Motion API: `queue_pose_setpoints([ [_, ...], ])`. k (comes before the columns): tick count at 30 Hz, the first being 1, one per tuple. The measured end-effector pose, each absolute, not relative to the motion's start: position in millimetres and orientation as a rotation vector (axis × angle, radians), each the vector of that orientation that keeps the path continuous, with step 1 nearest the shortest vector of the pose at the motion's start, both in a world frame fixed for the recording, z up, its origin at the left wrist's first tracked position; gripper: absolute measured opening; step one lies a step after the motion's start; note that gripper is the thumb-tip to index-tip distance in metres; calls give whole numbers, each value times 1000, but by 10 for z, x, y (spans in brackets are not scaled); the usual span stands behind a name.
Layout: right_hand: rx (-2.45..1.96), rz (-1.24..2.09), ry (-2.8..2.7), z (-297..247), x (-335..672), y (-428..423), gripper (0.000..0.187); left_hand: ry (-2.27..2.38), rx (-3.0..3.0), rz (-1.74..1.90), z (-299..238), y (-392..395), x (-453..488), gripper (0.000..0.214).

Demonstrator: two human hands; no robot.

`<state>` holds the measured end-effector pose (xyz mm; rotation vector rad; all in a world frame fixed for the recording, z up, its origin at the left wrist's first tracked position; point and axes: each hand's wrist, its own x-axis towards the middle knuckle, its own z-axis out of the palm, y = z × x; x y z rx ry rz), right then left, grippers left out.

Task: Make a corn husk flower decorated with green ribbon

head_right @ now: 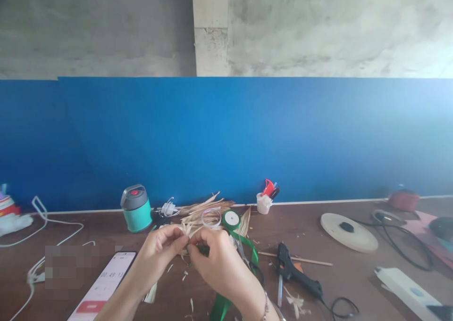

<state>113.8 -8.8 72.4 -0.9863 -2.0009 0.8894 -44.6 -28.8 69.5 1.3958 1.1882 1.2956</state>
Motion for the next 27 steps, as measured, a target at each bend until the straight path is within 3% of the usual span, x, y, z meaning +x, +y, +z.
queue_pose_setpoints([
  [11, -852, 1458, -1667, 656, 1064, -22, 17, 1076, 1345, 1345, 715, -299, -475, 29],
  [23, -839, 1462, -1631, 649, 1030, 0, 35, 966, 1193, 1314, 644, -264, -464, 30],
  [27, -791, 1606, -1556, 650, 1032, 15, 41, 921, 1201, 1298, 655, -280, -463, 32],
])
